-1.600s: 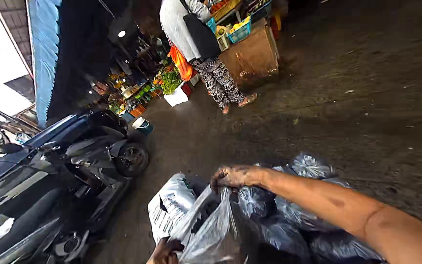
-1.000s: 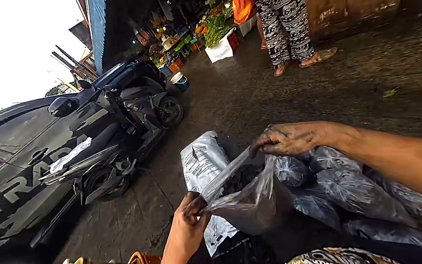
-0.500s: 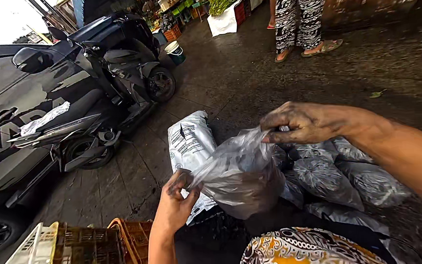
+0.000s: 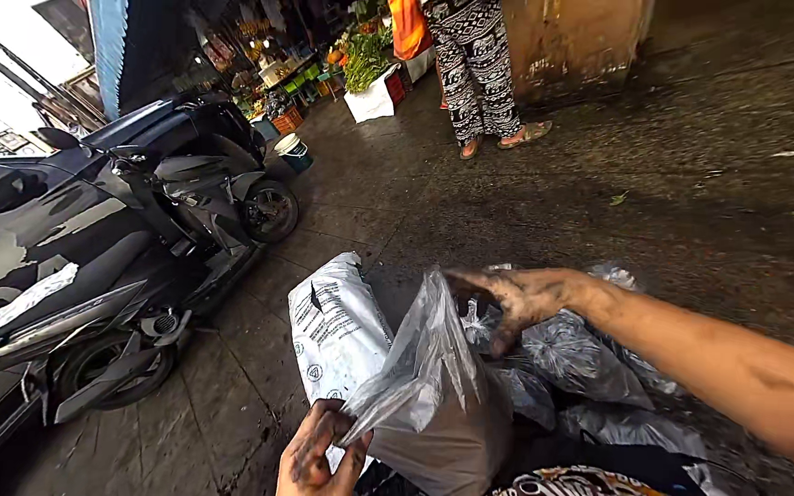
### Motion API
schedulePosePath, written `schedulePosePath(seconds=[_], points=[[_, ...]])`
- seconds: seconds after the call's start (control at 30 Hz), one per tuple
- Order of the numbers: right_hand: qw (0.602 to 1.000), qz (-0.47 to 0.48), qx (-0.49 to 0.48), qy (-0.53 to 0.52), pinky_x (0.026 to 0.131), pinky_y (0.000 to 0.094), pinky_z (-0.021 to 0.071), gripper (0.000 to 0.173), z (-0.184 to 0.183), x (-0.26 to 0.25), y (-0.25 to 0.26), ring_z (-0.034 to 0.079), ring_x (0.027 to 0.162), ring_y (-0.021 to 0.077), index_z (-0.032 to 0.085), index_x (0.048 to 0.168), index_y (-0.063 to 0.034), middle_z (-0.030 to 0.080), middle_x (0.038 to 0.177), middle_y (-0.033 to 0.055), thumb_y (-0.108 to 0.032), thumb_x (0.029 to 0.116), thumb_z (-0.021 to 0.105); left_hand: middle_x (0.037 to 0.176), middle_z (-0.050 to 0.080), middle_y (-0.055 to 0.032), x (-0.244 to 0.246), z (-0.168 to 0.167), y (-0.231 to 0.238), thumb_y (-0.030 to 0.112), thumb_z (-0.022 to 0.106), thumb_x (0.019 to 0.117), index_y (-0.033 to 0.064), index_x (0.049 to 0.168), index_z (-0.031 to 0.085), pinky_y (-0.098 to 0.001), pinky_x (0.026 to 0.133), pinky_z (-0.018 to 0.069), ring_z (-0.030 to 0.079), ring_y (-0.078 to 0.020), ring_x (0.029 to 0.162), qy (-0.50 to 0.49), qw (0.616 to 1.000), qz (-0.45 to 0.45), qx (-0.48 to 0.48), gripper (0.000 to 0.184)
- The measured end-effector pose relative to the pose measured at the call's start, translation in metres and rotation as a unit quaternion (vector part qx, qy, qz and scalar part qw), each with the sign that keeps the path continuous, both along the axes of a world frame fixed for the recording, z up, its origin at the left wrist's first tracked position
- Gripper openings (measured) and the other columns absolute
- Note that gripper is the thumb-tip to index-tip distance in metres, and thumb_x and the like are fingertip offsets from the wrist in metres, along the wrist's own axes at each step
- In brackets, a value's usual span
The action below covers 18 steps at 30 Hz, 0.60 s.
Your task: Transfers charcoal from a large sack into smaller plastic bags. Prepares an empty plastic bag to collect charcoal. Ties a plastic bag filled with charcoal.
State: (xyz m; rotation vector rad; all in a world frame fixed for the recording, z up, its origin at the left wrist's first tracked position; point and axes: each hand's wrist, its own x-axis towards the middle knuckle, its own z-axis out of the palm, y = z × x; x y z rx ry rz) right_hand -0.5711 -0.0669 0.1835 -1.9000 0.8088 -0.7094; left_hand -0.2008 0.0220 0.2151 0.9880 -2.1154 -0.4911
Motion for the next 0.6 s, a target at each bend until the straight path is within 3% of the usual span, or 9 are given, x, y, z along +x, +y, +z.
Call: schedulePosePath(seconds=[0.1, 0.17, 0.27, 0.33, 0.4, 0.47, 0.5, 0.6], points=[[0.997, -0.046, 0.039, -0.042, 0.088, 0.0218, 0.055, 0.06, -0.024, 0.033, -0.002, 0.066, 0.094, 0.0005, 0.058, 0.129, 0.0012, 0.07, 0.107, 0.0043, -0.036, 0.0865, 0.078, 0.099, 0.069, 0.0011, 0.001, -0.002, -0.001, 0.021, 0.073, 0.0933, 0.0059, 0.086, 0.068, -0.014, 0.087, 0.0539, 0.063, 0.004, 0.1, 0.005, 1.0, -0.001, -0.011, 0.017], [0.995, -0.08, 0.023, -0.053, 0.084, 0.0208, 0.0504, 0.029, -0.021, 0.043, 0.0, 0.061, 0.084, -0.0008, 0.067, 0.109, 0.0057, 0.069, 0.094, 0.0053, -0.02, 0.0971, 0.069, 0.099, 0.069, 0.0038, 0.003, -0.004, 0.002, 0.023, 0.073, 0.0935, 0.0085, 0.086, 0.069, -0.0139, 0.086, 0.0542, 0.063, 0.0042, 0.1, 0.02, 1.0, 0.007, -0.022, 0.017], [0.986, -0.092, -0.06, -0.125, 0.08, 0.0107, 0.0476, 0.018, -0.016, 0.044, 0.008, 0.057, 0.082, -0.0121, 0.07, 0.095, 0.0006, 0.067, 0.086, -0.007, -0.016, 0.0978, 0.065, 0.103, 0.068, 0.0159, 0.001, -0.01, 0.014, 0.026, 0.073, 0.0938, 0.0213, 0.088, 0.07, -0.0125, 0.084, 0.055, 0.063, 0.0079, 0.099, 0.09, 0.995, 0.038, -0.027, 0.008], [0.973, -0.073, -0.094, -0.199, 0.084, 0.0077, 0.0501, 0.01, -0.018, 0.045, 0.011, 0.06, 0.088, -0.0171, 0.072, 0.095, -0.0079, 0.07, 0.089, -0.0174, -0.017, 0.0953, 0.068, 0.108, 0.066, 0.024, -0.002, -0.017, 0.02, 0.029, 0.072, 0.0943, 0.0314, 0.097, 0.073, -0.011, 0.087, 0.0527, 0.061, 0.0097, 0.102, 0.189, 0.98, 0.053, -0.01, 0.004], [0.974, -0.066, -0.069, -0.208, 0.082, 0.0074, 0.0493, 0.006, -0.026, 0.043, 0.015, 0.059, 0.086, -0.0169, 0.071, 0.096, -0.0081, 0.069, 0.088, -0.0181, -0.013, 0.0937, 0.069, 0.119, 0.067, 0.0215, -0.011, -0.046, 0.022, 0.039, 0.077, 0.088, 0.0289, 0.12, 0.066, -0.0161, 0.094, 0.0529, 0.062, 0.0063, 0.111, 0.32, 0.943, 0.09, 0.014, 0.035], [0.98, -0.066, -0.045, -0.185, 0.081, 0.0084, 0.0485, 0.009, -0.04, 0.04, 0.018, 0.058, 0.085, -0.015, 0.07, 0.098, -0.0023, 0.068, 0.087, -0.0127, -0.009, 0.0921, 0.067, 0.135, 0.057, 0.0134, -0.017, -0.077, 0.026, 0.056, 0.08, 0.0792, 0.0125, 0.141, 0.037, -0.0216, 0.103, 0.0507, 0.056, 0.0043, 0.124, 0.333, 0.934, 0.128, 0.025, 0.087], [0.98, -0.065, -0.049, -0.184, 0.082, 0.0086, 0.0482, 0.009, -0.043, 0.039, 0.018, 0.058, 0.085, -0.0147, 0.07, 0.098, -0.0016, 0.068, 0.088, -0.0119, -0.008, 0.0918, 0.066, 0.144, 0.05, 0.0113, -0.019, -0.085, 0.028, 0.061, 0.079, 0.0779, 0.0107, 0.144, 0.034, -0.0221, 0.106, 0.0479, 0.05, 0.0044, 0.131, 0.311, 0.94, 0.138, 0.012, 0.095], [0.977, -0.057, -0.063, -0.198, 0.088, 0.0096, 0.0506, 0.008, -0.04, 0.032, 0.019, 0.061, 0.093, -0.0148, 0.071, 0.1, -0.0079, 0.071, 0.094, -0.0168, -0.01, 0.0929, 0.069, 0.157, 0.037, 0.012, -0.029, -0.072, 0.032, 0.07, 0.07, 0.0821, 0.0254, 0.127, 0.058, -0.0257, 0.118, 0.0315, 0.028, -0.0012, 0.147, 0.173, 0.966, 0.174, -0.086, 0.065]])
